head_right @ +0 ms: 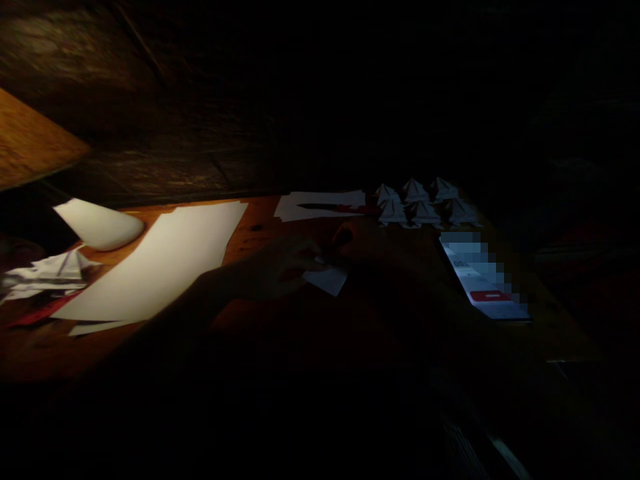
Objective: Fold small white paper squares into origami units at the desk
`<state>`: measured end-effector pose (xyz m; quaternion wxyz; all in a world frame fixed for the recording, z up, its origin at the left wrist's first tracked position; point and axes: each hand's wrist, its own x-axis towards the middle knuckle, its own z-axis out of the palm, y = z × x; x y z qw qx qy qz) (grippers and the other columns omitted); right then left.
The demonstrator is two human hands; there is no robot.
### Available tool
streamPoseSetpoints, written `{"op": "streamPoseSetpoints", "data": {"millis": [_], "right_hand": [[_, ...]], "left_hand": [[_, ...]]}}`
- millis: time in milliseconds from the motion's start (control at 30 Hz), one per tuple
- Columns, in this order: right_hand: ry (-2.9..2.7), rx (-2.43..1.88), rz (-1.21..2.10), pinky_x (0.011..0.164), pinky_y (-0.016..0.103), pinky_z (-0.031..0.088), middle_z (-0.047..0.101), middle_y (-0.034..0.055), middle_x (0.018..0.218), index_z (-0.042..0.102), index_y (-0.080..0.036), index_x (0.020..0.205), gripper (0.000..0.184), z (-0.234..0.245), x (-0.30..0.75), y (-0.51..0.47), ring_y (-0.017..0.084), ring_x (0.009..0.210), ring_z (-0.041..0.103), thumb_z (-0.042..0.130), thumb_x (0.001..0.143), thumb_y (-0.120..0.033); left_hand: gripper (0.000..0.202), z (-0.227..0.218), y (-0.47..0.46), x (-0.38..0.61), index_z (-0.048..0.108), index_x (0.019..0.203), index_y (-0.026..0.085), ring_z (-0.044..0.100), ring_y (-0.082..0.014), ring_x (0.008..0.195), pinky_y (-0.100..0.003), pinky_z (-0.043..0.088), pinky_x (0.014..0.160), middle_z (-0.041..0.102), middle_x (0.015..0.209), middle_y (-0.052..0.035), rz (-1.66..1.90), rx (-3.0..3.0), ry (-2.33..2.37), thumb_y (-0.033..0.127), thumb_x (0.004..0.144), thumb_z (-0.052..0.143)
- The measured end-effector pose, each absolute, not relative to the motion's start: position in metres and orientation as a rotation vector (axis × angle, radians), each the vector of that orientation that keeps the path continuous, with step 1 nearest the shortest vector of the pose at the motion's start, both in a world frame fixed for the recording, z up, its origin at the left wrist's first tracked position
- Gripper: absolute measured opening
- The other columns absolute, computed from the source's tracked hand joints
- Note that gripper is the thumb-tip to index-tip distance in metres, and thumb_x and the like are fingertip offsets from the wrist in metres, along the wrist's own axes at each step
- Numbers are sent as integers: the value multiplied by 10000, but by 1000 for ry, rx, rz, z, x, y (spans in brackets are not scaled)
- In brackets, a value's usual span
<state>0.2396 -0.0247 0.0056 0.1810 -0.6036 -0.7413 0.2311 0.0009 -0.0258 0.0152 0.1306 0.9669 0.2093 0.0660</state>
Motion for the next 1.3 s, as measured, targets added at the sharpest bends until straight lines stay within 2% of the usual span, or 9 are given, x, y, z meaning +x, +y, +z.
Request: {"op": "streamPoseSetpoints", "data": {"millis": [300,433,567,800,1067,1300], "right_hand": [[-2132,-1659,543,806,343,519,760,93,1052,765,-182,938,237,-1,238,-24,236,924,680,688,723,-122],[-2144,-1643,527,772,338,513,753,84,1037,762,-191,918,188,3,238,-27,228,897,673,735,741,-247],[-2151,-1647,568,722,327,503,751,86,1013,751,-182,927,252,4,239,-27,213,843,667,779,732,-340],[-2215,-1576,524,796,348,504,751,107,1045,748,-172,934,231,-1,241,-22,241,924,676,769,712,-230],[-2202,-1561,472,785,324,487,736,83,1042,745,-188,923,311,-2,241,-26,222,918,655,817,708,-400],[-2181,-1601,535,760,332,498,741,88,1032,736,-180,924,261,-1,241,-23,231,897,667,816,700,-289]], "left_hand": [[434,15,-26,1,675,1290,297,518,-268,1210,-457,423,1061,565,1282,-75,193,2807,610,189,879,587],[414,16,-26,2,674,1290,291,511,-270,1223,-459,428,1063,553,1297,-83,194,2802,606,209,895,583],[413,16,-25,2,672,1289,291,509,-269,1233,-463,432,1064,553,1302,-82,201,2786,579,203,895,586],[450,15,-24,1,658,1311,299,514,-265,1232,-456,436,1066,555,1301,-76,198,2782,596,195,878,591],[400,16,-23,1,683,1270,280,524,-268,1240,-464,429,1069,571,1301,-79,203,2801,586,199,889,591],[410,15,-22,0,680,1273,304,516,-276,1260,-487,400,1089,574,1329,-68,185,2809,576,201,884,603]]}}
